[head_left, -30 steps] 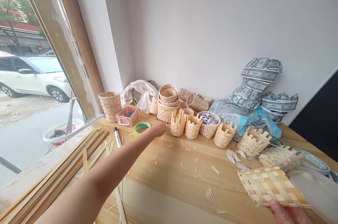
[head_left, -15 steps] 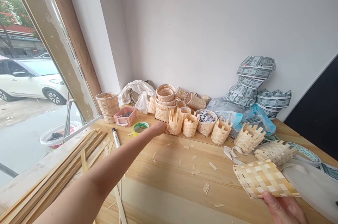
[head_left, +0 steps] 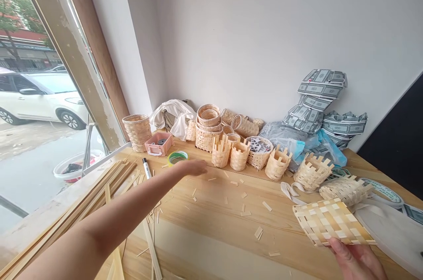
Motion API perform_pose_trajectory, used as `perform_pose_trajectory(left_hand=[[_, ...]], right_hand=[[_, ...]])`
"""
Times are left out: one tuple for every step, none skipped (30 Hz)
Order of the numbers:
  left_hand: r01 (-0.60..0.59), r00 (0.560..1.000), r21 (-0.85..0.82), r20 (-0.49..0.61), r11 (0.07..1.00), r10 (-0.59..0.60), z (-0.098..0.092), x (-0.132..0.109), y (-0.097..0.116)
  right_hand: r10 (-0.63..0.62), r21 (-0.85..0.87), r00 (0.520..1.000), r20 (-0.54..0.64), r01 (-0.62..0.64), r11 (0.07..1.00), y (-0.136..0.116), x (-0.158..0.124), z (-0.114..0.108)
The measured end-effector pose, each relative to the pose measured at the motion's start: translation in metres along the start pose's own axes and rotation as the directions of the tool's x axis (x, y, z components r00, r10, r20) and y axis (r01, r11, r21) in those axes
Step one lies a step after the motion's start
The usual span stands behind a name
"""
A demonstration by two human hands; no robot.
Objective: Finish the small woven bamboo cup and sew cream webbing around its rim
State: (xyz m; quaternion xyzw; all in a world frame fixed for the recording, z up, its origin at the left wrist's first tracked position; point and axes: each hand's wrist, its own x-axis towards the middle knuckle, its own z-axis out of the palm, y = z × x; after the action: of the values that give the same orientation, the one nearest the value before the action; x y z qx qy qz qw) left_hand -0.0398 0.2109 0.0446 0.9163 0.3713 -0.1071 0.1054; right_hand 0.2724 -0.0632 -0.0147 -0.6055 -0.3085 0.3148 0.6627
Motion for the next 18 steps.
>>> perform_pose_trajectory(left_hand=[[-0.003, 1.000, 0.002, 0.015, 1.000, 0.003, 0.008, -0.010, 0.006], [-0.002, 1.000, 0.005, 0.027, 1.000, 0.002, 0.015, -0.022, 0.010], [0.004, 0.999, 0.007, 0.040, 1.000, -0.004, 0.022, -0.035, 0.014], [0.011, 0.999, 0.009, 0.049, 1.000, -0.012, 0.027, -0.051, 0.016], [0.018, 0.998, 0.012, 0.062, 1.000, -0.018, 0.030, -0.067, 0.016], [0.030, 0.997, 0.017, 0.073, 0.999, -0.031, 0.032, -0.083, 0.015], [0.045, 0.995, 0.024, 0.085, 0.999, -0.047, 0.032, -0.099, 0.013], [0.068, 0.993, 0.035, 0.094, 0.997, -0.071, 0.031, -0.111, 0.010], [0.091, 0.991, 0.047, 0.099, 0.995, -0.095, 0.029, -0.121, 0.007], [0.111, 0.989, 0.058, 0.096, 0.992, -0.116, 0.026, -0.127, 0.004], [0.124, 0.988, 0.067, 0.082, 0.990, -0.129, 0.023, -0.128, 0.001], [0.126, 0.990, 0.071, 0.059, 0.990, -0.130, 0.021, -0.125, -0.001], [0.119, 0.992, 0.071, 0.029, 0.990, -0.121, 0.018, -0.118, -0.001], [0.105, 0.994, 0.068, -0.004, 0.992, -0.105, 0.017, -0.109, -0.001], [0.090, 0.996, 0.065, -0.032, 0.994, -0.088, 0.017, -0.097, 0.000], [0.080, 0.996, 0.064, -0.049, 0.995, -0.077, 0.017, -0.086, 0.002], [0.075, 0.996, 0.064, -0.057, 0.995, -0.071, 0.019, -0.076, 0.003], [0.074, 0.996, 0.065, -0.057, 0.995, -0.070, 0.022, -0.068, 0.004]], right_hand=[[-0.005, 0.000, 1.000, -0.005, 0.005, 1.000, -0.001, 0.000, 0.000], [-0.010, -0.003, 1.000, -0.007, 0.010, 1.000, -0.001, -0.001, -0.001], [-0.013, -0.009, 1.000, -0.006, 0.013, 1.000, -0.001, -0.001, -0.001], [-0.014, -0.016, 1.000, -0.004, 0.014, 1.000, -0.001, -0.001, -0.002], [-0.014, -0.021, 1.000, -0.006, 0.014, 1.000, 0.000, -0.002, -0.003], [-0.011, -0.023, 1.000, -0.009, 0.011, 1.000, 0.001, -0.002, -0.004], [-0.003, -0.023, 1.000, -0.018, 0.003, 1.000, 0.003, -0.001, -0.005], [0.008, -0.020, 1.000, -0.026, -0.009, 1.000, 0.004, -0.001, -0.006], [0.021, -0.015, 0.999, -0.028, -0.021, 1.000, 0.006, 0.000, -0.007], [0.029, -0.008, 0.999, -0.022, -0.029, 1.000, 0.007, 0.001, -0.007], [0.035, -0.002, 0.999, -0.009, -0.035, 0.999, 0.007, 0.002, -0.007], [0.038, 0.002, 0.999, 0.002, -0.038, 0.999, 0.007, 0.003, -0.006], [0.036, 0.002, 0.999, 0.008, -0.036, 0.999, 0.007, 0.003, -0.005], [0.032, 0.002, 0.999, 0.012, -0.032, 0.999, 0.006, 0.002, -0.004], [0.027, 0.001, 1.000, 0.009, -0.027, 1.000, 0.005, 0.002, -0.003], [0.020, 0.000, 1.000, 0.007, -0.020, 1.000, 0.004, 0.001, -0.002], [0.014, 0.002, 1.000, 0.006, -0.014, 1.000, 0.003, -0.001, -0.002], [0.011, 0.006, 1.000, 0.007, -0.011, 1.000, 0.002, -0.002, -0.001]])
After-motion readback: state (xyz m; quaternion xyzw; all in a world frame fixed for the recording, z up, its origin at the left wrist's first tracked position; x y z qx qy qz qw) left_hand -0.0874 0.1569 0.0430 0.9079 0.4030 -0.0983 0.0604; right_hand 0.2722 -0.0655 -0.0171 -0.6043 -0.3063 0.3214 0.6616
